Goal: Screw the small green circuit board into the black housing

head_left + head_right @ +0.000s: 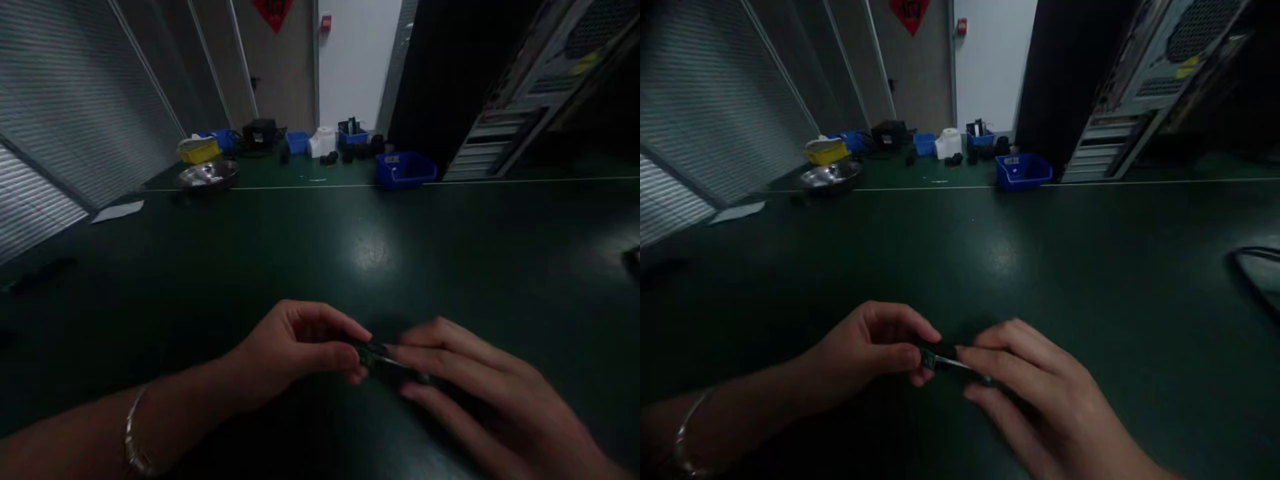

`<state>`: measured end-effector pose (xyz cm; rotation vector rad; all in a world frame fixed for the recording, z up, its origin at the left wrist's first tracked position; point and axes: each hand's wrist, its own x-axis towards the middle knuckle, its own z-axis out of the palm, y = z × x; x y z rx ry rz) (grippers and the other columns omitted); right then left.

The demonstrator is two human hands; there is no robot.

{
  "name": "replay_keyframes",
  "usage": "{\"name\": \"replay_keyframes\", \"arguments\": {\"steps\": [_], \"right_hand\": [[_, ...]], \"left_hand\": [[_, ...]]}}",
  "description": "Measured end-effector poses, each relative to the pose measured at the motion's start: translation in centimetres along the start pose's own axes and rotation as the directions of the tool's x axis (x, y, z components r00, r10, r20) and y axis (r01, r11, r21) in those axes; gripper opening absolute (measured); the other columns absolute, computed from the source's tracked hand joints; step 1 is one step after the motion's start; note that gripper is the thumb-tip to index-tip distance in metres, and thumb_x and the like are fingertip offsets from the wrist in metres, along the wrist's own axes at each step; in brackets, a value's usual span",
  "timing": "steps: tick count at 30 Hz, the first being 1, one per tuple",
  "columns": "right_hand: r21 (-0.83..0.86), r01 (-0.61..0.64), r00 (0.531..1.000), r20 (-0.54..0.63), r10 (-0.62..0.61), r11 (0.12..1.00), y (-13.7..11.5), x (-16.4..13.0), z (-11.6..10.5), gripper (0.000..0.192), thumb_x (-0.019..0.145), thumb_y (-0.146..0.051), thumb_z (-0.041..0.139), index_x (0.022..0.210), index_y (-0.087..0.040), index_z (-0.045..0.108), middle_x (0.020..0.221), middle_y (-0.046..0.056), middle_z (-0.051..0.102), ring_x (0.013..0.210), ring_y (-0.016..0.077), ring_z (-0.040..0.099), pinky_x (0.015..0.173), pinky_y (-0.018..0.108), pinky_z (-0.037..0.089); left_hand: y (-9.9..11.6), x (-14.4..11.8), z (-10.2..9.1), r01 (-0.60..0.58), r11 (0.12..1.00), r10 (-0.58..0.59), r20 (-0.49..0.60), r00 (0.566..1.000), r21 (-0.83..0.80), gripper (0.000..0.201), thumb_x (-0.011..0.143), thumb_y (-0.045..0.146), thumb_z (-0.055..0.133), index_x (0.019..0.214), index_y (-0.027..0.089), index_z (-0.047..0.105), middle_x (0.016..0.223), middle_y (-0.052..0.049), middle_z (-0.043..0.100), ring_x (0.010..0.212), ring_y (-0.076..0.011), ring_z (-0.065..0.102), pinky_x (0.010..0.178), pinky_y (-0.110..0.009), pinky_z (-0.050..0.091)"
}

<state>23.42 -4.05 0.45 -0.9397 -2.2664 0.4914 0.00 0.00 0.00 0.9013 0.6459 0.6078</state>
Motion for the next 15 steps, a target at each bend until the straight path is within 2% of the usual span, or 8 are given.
{"name": "replay_keyframes", "arguments": {"steps": [7, 13, 15], "right_hand": [[0.020, -0.029, 1.000, 0.008, 0.028, 0.999, 0.32, 0.44, 0.42, 0.034, 0.087, -0.014, 0.057, 0.121, -0.023, 0.060, 0.097, 0.007, 0.065, 0.087, 0.0160, 0.066, 0.069, 0.023, 0.059], [0.045, -0.048, 0.998, 0.036, 0.046, 0.998, 0.25, 0.83, 0.51, 0.034, 0.088, -0.013, 0.056, 0.120, -0.023, 0.061, 0.098, 0.007, 0.065, 0.087, 0.0155, 0.066, 0.069, 0.022, 0.058], [0.069, -0.034, 0.998, 0.056, 0.030, 0.997, 0.15, 0.89, 0.48, 0.034, 0.088, -0.013, 0.056, 0.120, -0.023, 0.061, 0.098, 0.006, 0.066, 0.087, 0.0152, 0.066, 0.069, 0.022, 0.058]], "left_hand": [[-0.59, -0.18, -0.51, -0.094, 0.993, 0.098, -0.059, 0.993, 0.075, 0.014, 0.080, 0.015, 0.070, 0.093, 0.015, 0.067, 0.082, -0.001, 0.071, 0.076, -0.0087, 0.066, 0.075, -0.022, 0.049], [-0.42, -0.24, -0.40, -0.090, 0.989, 0.101, -0.083, 0.991, 0.117, 0.017, 0.081, 0.016, 0.068, 0.095, 0.014, 0.060, 0.098, -0.003, 0.066, 0.087, -0.0117, 0.065, 0.084, -0.027, 0.048], [-0.43, -0.38, -0.08, -0.092, 0.981, 0.103, -0.058, 0.993, 0.172, 0.018, 0.082, 0.017, 0.066, 0.097, 0.015, 0.056, 0.097, -0.003, 0.064, 0.088, -0.0118, 0.064, 0.083, -0.027, 0.048]]}}
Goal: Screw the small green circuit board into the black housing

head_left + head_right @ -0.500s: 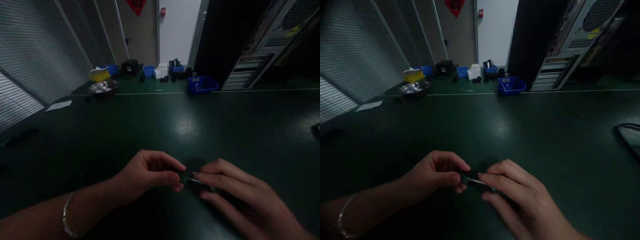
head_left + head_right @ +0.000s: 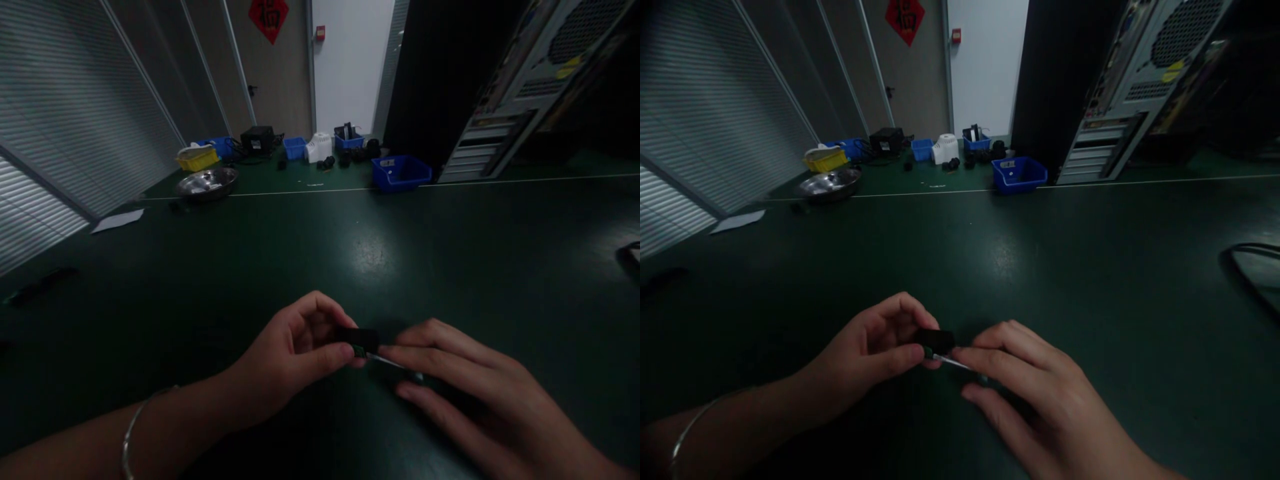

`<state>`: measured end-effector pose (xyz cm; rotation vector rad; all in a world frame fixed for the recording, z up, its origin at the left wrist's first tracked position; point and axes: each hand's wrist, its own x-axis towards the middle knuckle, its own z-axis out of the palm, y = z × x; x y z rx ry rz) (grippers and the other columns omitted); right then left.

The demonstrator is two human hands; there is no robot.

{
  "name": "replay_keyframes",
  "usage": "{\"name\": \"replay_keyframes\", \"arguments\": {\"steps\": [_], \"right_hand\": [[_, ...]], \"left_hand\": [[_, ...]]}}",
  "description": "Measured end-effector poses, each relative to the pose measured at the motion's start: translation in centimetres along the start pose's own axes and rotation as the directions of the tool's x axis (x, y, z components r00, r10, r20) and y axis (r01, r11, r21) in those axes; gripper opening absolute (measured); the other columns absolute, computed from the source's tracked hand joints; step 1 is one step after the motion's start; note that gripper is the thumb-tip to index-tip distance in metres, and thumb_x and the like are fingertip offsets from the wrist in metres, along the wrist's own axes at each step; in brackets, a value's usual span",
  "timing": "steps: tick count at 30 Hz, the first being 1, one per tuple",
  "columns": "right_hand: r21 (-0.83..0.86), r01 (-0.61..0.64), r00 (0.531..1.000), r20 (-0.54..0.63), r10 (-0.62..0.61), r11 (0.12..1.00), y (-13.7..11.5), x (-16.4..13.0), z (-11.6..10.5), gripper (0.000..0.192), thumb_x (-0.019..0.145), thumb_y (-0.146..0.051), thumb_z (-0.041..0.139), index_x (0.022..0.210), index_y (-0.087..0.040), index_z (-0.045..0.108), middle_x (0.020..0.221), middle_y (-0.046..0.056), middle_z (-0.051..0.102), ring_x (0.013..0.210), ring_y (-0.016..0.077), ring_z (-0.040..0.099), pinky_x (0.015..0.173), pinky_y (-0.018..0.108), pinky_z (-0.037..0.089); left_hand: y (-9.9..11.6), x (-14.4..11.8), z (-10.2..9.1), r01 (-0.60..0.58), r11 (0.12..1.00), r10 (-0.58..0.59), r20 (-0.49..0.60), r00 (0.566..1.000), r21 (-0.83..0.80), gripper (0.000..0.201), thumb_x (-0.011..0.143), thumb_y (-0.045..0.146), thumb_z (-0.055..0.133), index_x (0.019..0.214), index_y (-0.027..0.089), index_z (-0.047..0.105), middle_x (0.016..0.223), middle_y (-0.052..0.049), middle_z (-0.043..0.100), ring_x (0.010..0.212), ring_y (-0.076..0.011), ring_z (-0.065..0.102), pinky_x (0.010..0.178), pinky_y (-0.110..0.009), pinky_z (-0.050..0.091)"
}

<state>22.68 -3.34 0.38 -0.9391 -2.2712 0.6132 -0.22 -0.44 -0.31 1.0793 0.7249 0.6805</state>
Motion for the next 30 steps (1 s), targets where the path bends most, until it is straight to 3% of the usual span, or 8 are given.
{"name": "replay_keyframes", "arguments": {"steps": [3, 6, 9, 12, 15, 18, 25, 30], "right_hand": [[0.031, 0.027, 0.999, 0.035, -0.028, 0.999, -0.1, 0.0, 0.0, 0.035, 0.087, -0.011, 0.058, 0.120, -0.023, 0.061, 0.096, 0.005, 0.068, 0.086, 0.0149, 0.066, 0.070, 0.021, 0.057], [0.042, 0.050, 0.998, 0.029, -0.051, 0.998, -0.1, -0.1, 0.0, 0.040, 0.085, -0.011, 0.060, 0.123, -0.024, 0.060, 0.098, 0.005, 0.070, 0.088, 0.0153, 0.067, 0.072, 0.022, 0.057], [0.019, 0.067, 0.998, -0.001, -0.067, 0.998, 0.1, -0.3, 0.2, 0.044, 0.085, -0.011, 0.061, 0.126, -0.026, 0.057, 0.103, 0.004, 0.071, 0.092, 0.0165, 0.067, 0.073, 0.023, 0.057], [-0.005, 0.056, 0.998, -0.024, -0.056, 0.998, 0.3, -0.4, 0.3, 0.048, 0.085, -0.012, 0.060, 0.130, -0.028, 0.053, 0.104, 0.004, 0.071, 0.092, 0.0171, 0.067, 0.069, 0.022, 0.057], [-0.004, 0.013, 0.999, -0.031, -0.013, 1.000, 0.2, -0.4, 0.3, 0.048, 0.086, -0.013, 0.060, 0.131, -0.028, 0.051, 0.102, 0.003, 0.071, 0.088, 0.0155, 0.067, 0.068, 0.021, 0.057], [0.012, 0.005, 1.000, 0.000, -0.005, 1.000, 0.0, -0.3, 0.2, 0.044, 0.087, -0.012, 0.058, 0.128, -0.026, 0.053, 0.100, 0.004, 0.069, 0.087, 0.0143, 0.067, 0.070, 0.021, 0.057], [-0.004, 0.024, 1.000, -0.004, -0.024, 1.000, -0.1, -0.2, 0.3, 0.038, 0.087, -0.011, 0.056, 0.124, -0.022, 0.058, 0.098, 0.007, 0.067, 0.086, 0.0152, 0.066, 0.068, 0.021, 0.057], [-0.039, 0.026, 1.000, 0.008, -0.026, 0.999, -0.1, -0.4, 0.3, 0.036, 0.087, -0.011, 0.055, 0.122, -0.022, 0.061, 0.095, 0.007, 0.068, 0.082, 0.0161, 0.067, 0.065, 0.023, 0.057]], "left_hand": [[0.0, -0.4, 0.5, -0.062, 0.975, 0.052, 0.055, 0.997, 0.214, 0.025, 0.087, 0.019, 0.059, 0.111, 0.018, 0.054, 0.099, -0.004, 0.061, 0.093, -0.0140, 0.061, 0.084, -0.028, 0.047], [-0.1, -0.9, 0.7, -0.192, 0.852, 0.163, 0.102, 0.981, 0.487, 0.036, 0.087, 0.018, 0.056, 0.123, 0.022, 0.052, 0.108, -0.006, 0.058, 0.099, -0.0172, 0.057, 0.088, -0.032, 0.045], [0.0, -1.2, 0.7, -0.245, 0.756, 0.188, 0.156, 0.970, 0.607, 0.041, 0.085, 0.018, 0.059, 0.125, 0.023, 0.053, 0.103, -0.005, 0.058, 0.092, -0.0172, 0.056, 0.083, -0.033, 0.046], [0.0, -1.0, 0.6, -0.186, 0.844, 0.149, 0.114, 0.982, 0.503, 0.036, 0.085, 0.018, 0.059, 0.120, 0.022, 0.054, 0.102, -0.005, 0.060, 0.093, -0.0163, 0.057, 0.083, -0.031, 0.046], [0.0, -0.5, 0.4, -0.106, 0.964, 0.106, 0.013, 0.994, 0.242, 0.027, 0.084, 0.018, 0.062, 0.110, 0.021, 0.055, 0.103, -0.003, 0.061, 0.096, -0.0147, 0.058, 0.086, -0.029, 0.047], [-0.1, 0.0, 0.2, -0.097, 0.992, 0.101, -0.041, 0.994, 0.076, 0.023, 0.082, 0.018, 0.067, 0.103, 0.020, 0.057, 0.099, -0.001, 0.060, 0.086, -0.0108, 0.059, 0.079, -0.026, 0.050], [-0.2, 0.2, 0.0, -0.160, 0.980, 0.172, -0.094, 0.981, 0.119, 0.016, 0.073, 0.015, 0.075, 0.087, 0.017, 0.067, 0.101, -0.002, 0.059, 0.084, -0.0114, 0.060, 0.073, -0.025, 0.052], [-0.1, -0.4, 0.1, -0.198, 0.909, 0.241, -0.074, 0.968, 0.367, 0.016, 0.075, 0.017, 0.074, 0.090, 0.018, 0.069, 0.088, -0.002, 0.063, 0.081, -0.0122, 0.061, 0.070, -0.023, 0.049]]}}
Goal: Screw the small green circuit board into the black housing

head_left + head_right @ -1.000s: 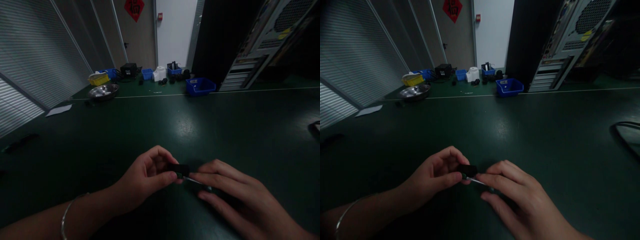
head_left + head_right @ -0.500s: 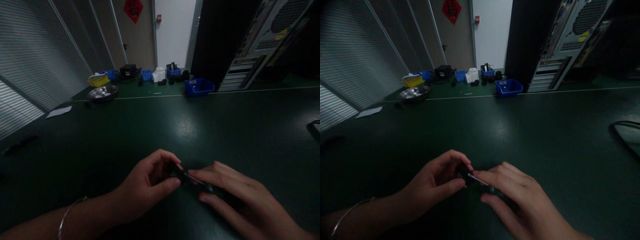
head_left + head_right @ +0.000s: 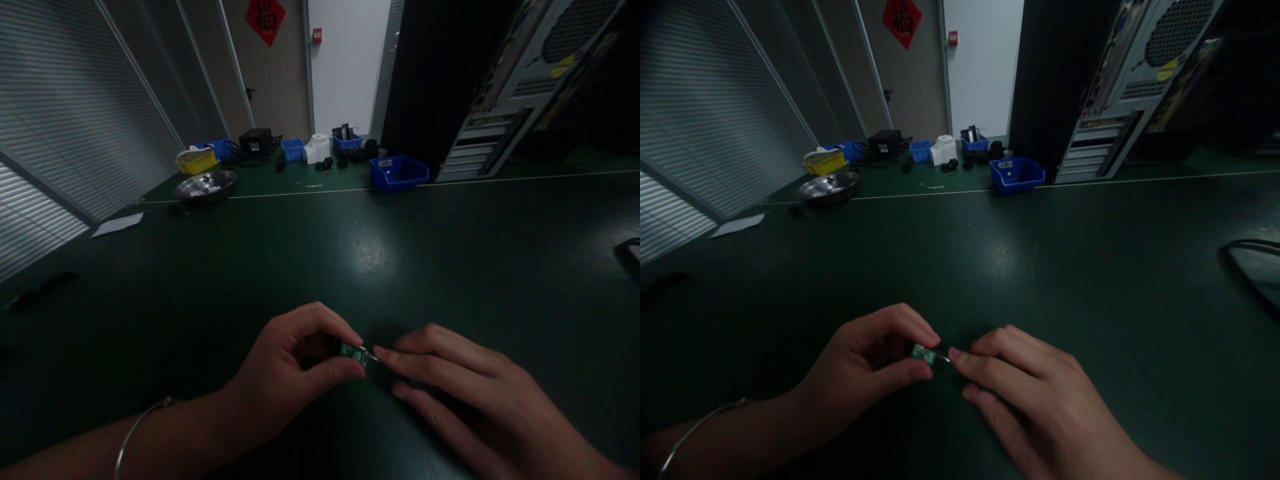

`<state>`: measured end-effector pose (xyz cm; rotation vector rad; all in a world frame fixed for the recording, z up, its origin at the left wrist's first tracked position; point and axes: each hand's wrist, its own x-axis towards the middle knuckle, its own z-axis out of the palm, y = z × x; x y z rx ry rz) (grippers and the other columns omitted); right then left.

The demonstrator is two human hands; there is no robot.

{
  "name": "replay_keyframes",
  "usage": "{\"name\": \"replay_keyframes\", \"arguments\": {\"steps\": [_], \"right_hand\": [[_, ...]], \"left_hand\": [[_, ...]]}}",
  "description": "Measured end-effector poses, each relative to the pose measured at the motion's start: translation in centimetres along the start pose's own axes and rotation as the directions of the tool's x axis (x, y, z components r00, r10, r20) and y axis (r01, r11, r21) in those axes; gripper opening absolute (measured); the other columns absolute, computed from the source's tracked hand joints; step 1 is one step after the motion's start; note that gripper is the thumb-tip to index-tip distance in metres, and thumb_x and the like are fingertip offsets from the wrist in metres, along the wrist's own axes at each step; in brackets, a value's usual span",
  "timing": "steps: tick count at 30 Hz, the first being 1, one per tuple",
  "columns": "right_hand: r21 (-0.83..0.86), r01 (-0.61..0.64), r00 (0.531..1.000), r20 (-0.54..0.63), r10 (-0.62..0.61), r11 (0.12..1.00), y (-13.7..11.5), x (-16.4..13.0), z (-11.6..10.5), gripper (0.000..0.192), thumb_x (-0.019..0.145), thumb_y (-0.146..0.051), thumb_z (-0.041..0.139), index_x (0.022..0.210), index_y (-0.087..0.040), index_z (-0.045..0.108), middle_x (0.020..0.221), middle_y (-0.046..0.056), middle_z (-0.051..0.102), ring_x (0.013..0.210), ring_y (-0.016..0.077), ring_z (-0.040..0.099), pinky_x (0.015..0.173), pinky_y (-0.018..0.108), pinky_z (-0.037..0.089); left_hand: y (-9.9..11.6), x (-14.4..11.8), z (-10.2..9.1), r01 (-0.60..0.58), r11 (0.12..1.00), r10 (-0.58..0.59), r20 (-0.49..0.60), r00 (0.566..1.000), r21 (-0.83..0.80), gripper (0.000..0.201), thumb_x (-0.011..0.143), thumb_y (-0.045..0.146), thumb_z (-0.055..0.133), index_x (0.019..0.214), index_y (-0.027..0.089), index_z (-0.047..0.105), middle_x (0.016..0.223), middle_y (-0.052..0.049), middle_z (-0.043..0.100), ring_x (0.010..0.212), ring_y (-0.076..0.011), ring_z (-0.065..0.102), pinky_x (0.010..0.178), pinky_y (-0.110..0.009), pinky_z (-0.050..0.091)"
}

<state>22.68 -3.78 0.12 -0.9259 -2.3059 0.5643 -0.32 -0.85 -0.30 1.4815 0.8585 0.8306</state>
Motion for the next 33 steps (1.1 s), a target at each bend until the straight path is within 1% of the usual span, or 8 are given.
{"name": "replay_keyframes", "arguments": {"steps": [2, 4, 11, 17, 21, 24, 28, 33], "right_hand": [[-0.001, -0.005, 1.000, 0.020, 0.005, 1.000, -0.05, 0.05, -0.05, 0.036, 0.087, -0.011, 0.056, 0.121, -0.022, 0.061, 0.095, 0.007, 0.068, 0.083, 0.0164, 0.067, 0.065, 0.023, 0.057], [0.021, -0.017, 0.999, 0.034, 0.016, 1.000, -0.10, 0.17, -0.09, 0.037, 0.086, -0.010, 0.056, 0.121, -0.022, 0.061, 0.096, 0.007, 0.068, 0.084, 0.0160, 0.067, 0.066, 0.022, 0.057], [0.114, -0.010, 1.000, 0.014, 0.008, 0.993, -0.13, 0.52, 0.01, 0.041, 0.086, -0.009, 0.057, 0.124, -0.024, 0.059, 0.097, 0.006, 0.069, 0.086, 0.0155, 0.068, 0.069, 0.021, 0.057], [0.127, -0.027, 1.000, -0.008, 0.029, 0.992, -0.11, 0.42, 0.13, 0.042, 0.085, -0.009, 0.059, 0.124, -0.025, 0.058, 0.098, 0.004, 0.069, 0.087, 0.0141, 0.068, 0.071, 0.020, 0.058], [0.079, -0.071, 0.995, -0.068, 0.076, 0.994, -0.06, 0.06, 0.19, 0.040, 0.085, -0.012, 0.060, 0.122, -0.027, 0.059, 0.101, 0.005, 0.070, 0.091, 0.0167, 0.069, 0.073, 0.022, 0.059], [0.058, -0.088, 0.984, -0.151, 0.095, 0.994, 0.02, -0.15, 0.30, 0.043, 0.082, -0.013, 0.062, 0.121, -0.029, 0.059, 0.105, 0.004, 0.072, 0.095, 0.0200, 0.069, 0.069, 0.022, 0.060], [0.050, -0.091, 0.976, -0.194, 0.099, 0.995, 0.02, -0.21, 0.36, 0.041, 0.081, -0.013, 0.062, 0.119, -0.031, 0.060, 0.106, 0.003, 0.073, 0.095, 0.0207, 0.070, 0.066, 0.022, 0.060], [0.041, -0.097, 0.975, -0.198, 0.104, 0.994, -0.09, -0.36, 0.34, 0.039, 0.082, -0.014, 0.061, 0.118, -0.030, 0.061, 0.105, 0.004, 0.073, 0.093, 0.0211, 0.070, 0.065, 0.023, 0.060]], "left_hand": [[0.18, -0.07, -0.04, -0.028, 0.995, 0.028, -0.001, 1.000, 0.100, 0.016, 0.076, 0.020, 0.073, 0.091, 0.018, 0.071, 0.085, -0.003, 0.064, 0.078, -0.0128, 0.061, 0.068, -0.024, 0.049], [0.34, -0.06, -0.04, -0.036, 0.993, 0.037, -0.002, 0.999, 0.109, 0.016, 0.076, 0.021, 0.073, 0.092, 0.018, 0.073, 0.087, -0.005, 0.065, 0.079, -0.0139, 0.062, 0.068, -0.025, 0.050], [0.39, 0.17, 0.18, 0.103, 0.972, -0.101, 0.023, 0.995, -0.210, 0.014, 0.073, 0.017, 0.076, 0.087, 0.016, 0.074, 0.085, -0.003, 0.064, 0.070, -0.0117, 0.066, 0.069, -0.025, 0.055], [0.38, 0.22, 0.12, 0.159, 0.951, -0.155, 0.036, 0.987, -0.265, 0.013, 0.074, 0.019, 0.075, 0.086, 0.015, 0.072, 0.082, -0.001, 0.063, 0.070, -0.0111, 0.065, 0.069, -0.025, 0.053], [0.54, 0.03, -0.11, 0.123, 0.983, -0.120, 0.031, 0.992, -0.134, 0.014, 0.082, 0.025, 0.068, 0.090, 0.015, 0.070, 0.085, -0.002, 0.061, 0.070, -0.0101, 0.061, 0.067, -0.024, 0.049], [0.68, -0.12, -0.19, 0.004, 0.991, -0.021, 0.127, 0.992, 0.136, 0.015, 0.087, 0.027, 0.061, 0.092, 0.016, 0.070, 0.085, -0.004, 0.063, 0.078, -0.0133, 0.059, 0.072, -0.027, 0.046], [0.89, -0.24, -0.07, -0.240, 0.881, 0.074, 0.382, 0.921, 0.409, 0.016, 0.089, 0.025, 0.057, 0.094, 0.016, 0.069, 0.085, -0.006, 0.067, 0.088, -0.0182, 0.055, 0.083, -0.033, 0.041], [1.02, -0.43, 0.07, -0.279, 0.830, 0.068, 0.408, 0.911, 0.484, 0.021, 0.088, 0.028, 0.058, 0.106, 0.021, 0.067, 0.098, -0.007, 0.066, 0.094, -0.0200, 0.054, 0.086, -0.034, 0.040]]}}
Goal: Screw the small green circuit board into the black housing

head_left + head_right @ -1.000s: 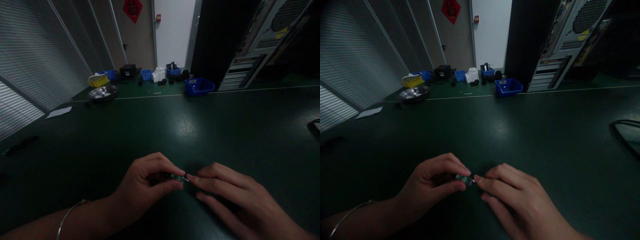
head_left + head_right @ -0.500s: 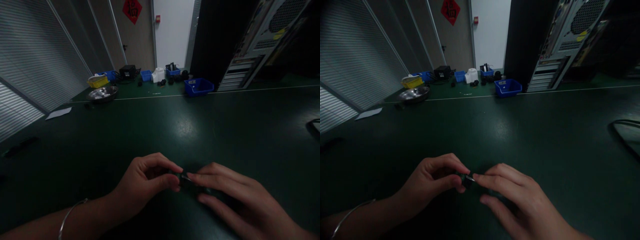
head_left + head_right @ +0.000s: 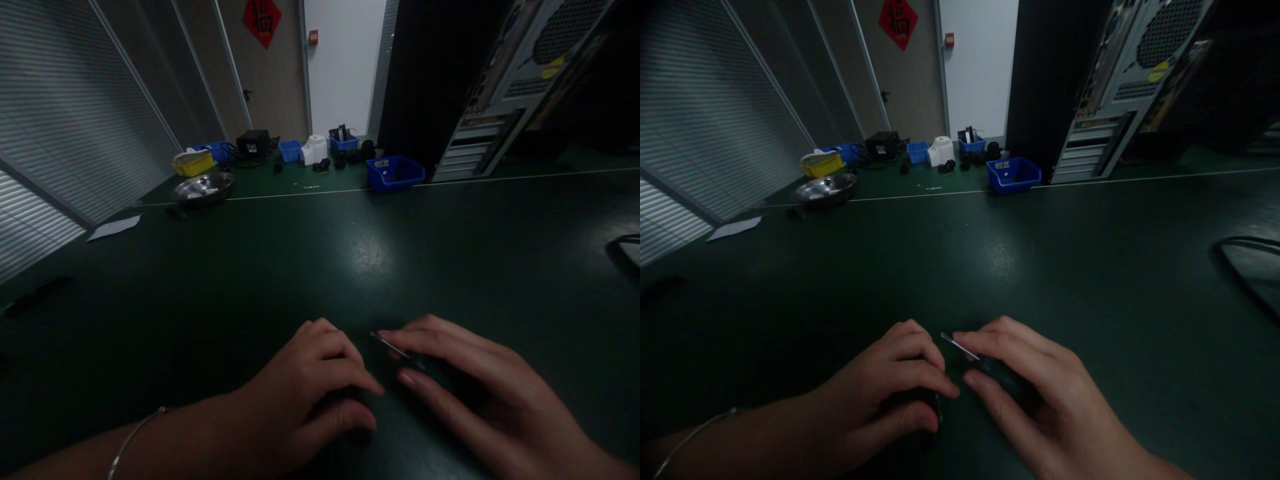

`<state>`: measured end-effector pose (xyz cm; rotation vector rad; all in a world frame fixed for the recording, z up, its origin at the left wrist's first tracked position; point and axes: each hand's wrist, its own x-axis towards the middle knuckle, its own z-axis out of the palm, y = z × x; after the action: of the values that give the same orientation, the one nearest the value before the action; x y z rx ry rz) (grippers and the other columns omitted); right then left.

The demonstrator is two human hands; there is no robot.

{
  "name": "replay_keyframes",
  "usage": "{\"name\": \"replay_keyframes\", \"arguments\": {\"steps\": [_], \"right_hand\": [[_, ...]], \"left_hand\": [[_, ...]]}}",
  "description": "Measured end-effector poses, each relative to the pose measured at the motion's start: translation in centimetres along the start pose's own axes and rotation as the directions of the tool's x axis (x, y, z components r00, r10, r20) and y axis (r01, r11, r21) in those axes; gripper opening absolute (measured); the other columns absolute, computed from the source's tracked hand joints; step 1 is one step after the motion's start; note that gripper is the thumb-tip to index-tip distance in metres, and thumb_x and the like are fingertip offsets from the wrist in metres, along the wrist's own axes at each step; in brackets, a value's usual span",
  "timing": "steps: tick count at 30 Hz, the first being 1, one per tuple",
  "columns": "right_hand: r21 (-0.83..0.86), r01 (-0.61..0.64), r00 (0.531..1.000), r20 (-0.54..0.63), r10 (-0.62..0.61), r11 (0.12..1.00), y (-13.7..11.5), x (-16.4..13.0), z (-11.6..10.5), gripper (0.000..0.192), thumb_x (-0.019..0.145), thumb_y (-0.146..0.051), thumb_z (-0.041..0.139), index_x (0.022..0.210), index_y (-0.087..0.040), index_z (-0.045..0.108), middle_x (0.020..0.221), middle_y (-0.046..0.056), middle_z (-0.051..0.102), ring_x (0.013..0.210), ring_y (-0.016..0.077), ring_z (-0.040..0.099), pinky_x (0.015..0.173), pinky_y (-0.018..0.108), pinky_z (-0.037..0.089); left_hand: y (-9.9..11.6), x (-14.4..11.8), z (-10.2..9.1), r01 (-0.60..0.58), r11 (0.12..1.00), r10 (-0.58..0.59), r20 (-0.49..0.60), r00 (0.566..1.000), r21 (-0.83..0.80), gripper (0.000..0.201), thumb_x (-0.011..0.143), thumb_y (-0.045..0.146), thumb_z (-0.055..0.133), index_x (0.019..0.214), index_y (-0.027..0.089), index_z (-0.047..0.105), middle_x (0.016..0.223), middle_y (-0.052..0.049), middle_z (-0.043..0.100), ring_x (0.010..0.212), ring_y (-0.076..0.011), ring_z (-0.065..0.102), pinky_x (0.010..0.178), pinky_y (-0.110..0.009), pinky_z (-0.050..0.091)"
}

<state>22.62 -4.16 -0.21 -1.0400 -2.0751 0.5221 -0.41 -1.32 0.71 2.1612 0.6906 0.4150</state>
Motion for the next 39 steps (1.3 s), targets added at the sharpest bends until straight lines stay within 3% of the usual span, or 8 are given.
{"name": "replay_keyframes", "arguments": {"steps": [5, 10, 15, 20, 24, 31, 35, 39], "right_hand": [[0.009, -0.011, 1.000, 0.009, 0.011, 1.000, 0.1, -0.1, 0.1, 0.042, 0.083, -0.012, 0.062, 0.121, -0.029, 0.057, 0.108, 0.004, 0.071, 0.099, 0.0200, 0.067, 0.069, 0.022, 0.059], [0.052, -0.060, 0.984, 0.169, 0.050, 0.997, -0.3, 0.2, 0.1, 0.020, 0.085, -0.014, 0.060, 0.102, -0.024, 0.060, 0.094, 0.003, 0.068, 0.086, 0.0157, 0.067, 0.069, 0.022, 0.056], [-0.014, -0.067, 0.963, 0.260, 0.068, 0.998, -0.9, 0.2, 0.3, 0.013, 0.078, -0.014, 0.064, 0.085, -0.021, 0.056, 0.082, 0.002, 0.066, 0.072, 0.0151, 0.064, 0.061, 0.024, 0.052], [-0.071, -0.018, 0.951, 0.308, 0.039, 0.997, -1.0, -0.1, 0.4, 0.010, 0.078, -0.018, 0.064, 0.083, -0.021, 0.056, 0.078, 0.002, 0.065, 0.070, 0.0164, 0.062, 0.061, 0.025, 0.049], [-0.033, -0.039, 0.943, 0.329, 0.047, 0.999, -1.1, -0.2, 0.3, 0.010, 0.081, -0.014, 0.060, 0.083, -0.022, 0.054, 0.078, 0.002, 0.064, 0.069, 0.0149, 0.062, 0.059, 0.023, 0.048], [0.130, -0.121, 0.988, 0.115, 0.106, 0.984, -0.5, -0.7, 0.4, 0.026, 0.082, -0.011, 0.063, 0.089, -0.025, 0.042, 0.090, -0.002, 0.064, 0.079, 0.0113, 0.065, 0.067, 0.019, 0.053], [0.149, -0.073, 0.997, 0.028, 0.070, 0.986, -0.9, -0.8, 0.3, 0.029, 0.080, -0.011, 0.065, 0.086, -0.026, 0.041, 0.090, -0.002, 0.064, 0.077, 0.0111, 0.066, 0.066, 0.018, 0.054], [0.226, -0.025, 1.000, 0.024, 0.020, 0.974, -1.5, -0.6, 0.5, 0.032, 0.077, -0.005, 0.065, 0.085, -0.026, 0.042, 0.089, -0.003, 0.065, 0.075, 0.0104, 0.067, 0.065, 0.016, 0.055]], "left_hand": [[0.2, -0.2, 0.2, 0.003, 0.999, -0.005, -0.034, 0.999, -0.034, 0.032, 0.088, 0.029, 0.058, 0.118, 0.021, 0.059, 0.111, -0.010, 0.062, 0.100, -0.0217, 0.052, 0.089, -0.035, 0.039], [0.5, -0.3, 0.5, 0.033, 0.998, -0.028, -0.115, 0.993, 0.045, 0.039, 0.074, 0.045, 0.071, 0.097, 0.015, 0.059, 0.094, -0.009, 0.061, 0.085, -0.0208, 0.051, 0.079, -0.034, 0.039], [0.4, -0.1, 0.6, 0.078, 0.984, -0.068, -0.062, 0.996, 0.163, 0.052, 0.061, 0.058, 0.075, 0.088, 0.017, 0.057, 0.089, -0.007, 0.059, 0.080, -0.0201, 0.047, 0.076, -0.034, 0.036], [0.8, 0.0, 0.4, 0.084, 0.984, -0.082, -0.020, 0.996, 0.155, 0.041, 0.068, 0.049, 0.073, 0.089, 0.017, 0.057, 0.091, -0.007, 0.059, 0.082, -0.0209, 0.048, 0.075, -0.034, 0.037], [0.7, -0.2, 0.3, 0.057, 0.998, -0.055, -0.057, 0.997, 0.029, 0.035, 0.073, 0.036, 0.073, 0.099, 0.018, 0.056, 0.098, -0.007, 0.058, 0.088, -0.0201, 0.051, 0.077, -0.032, 0.041], [-0.3, -0.3, 0.5, 0.137, 0.968, -0.173, -0.165, 0.971, -0.211, 0.037, 0.077, 0.027, 0.071, 0.109, 0.020, 0.053, 0.091, -0.002, 0.064, 0.082, -0.0149, 0.059, 0.075, -0.027, 0.047], [-0.2, -0.3, 1.0, 0.143, 0.964, -0.177, -0.141, 0.974, -0.224, 0.042, 0.073, 0.029, 0.075, 0.108, 0.020, 0.053, 0.084, 0.000, 0.066, 0.077, -0.0142, 0.062, 0.073, -0.025, 0.047], [0.0, -0.3, 1.7, 0.112, 0.977, -0.141, -0.153, 0.978, -0.182, 0.044, 0.070, 0.035, 0.077, 0.104, 0.018, 0.055, 0.086, -0.004, 0.068, 0.082, -0.0173, 0.063, 0.074, -0.027, 0.049]]}}
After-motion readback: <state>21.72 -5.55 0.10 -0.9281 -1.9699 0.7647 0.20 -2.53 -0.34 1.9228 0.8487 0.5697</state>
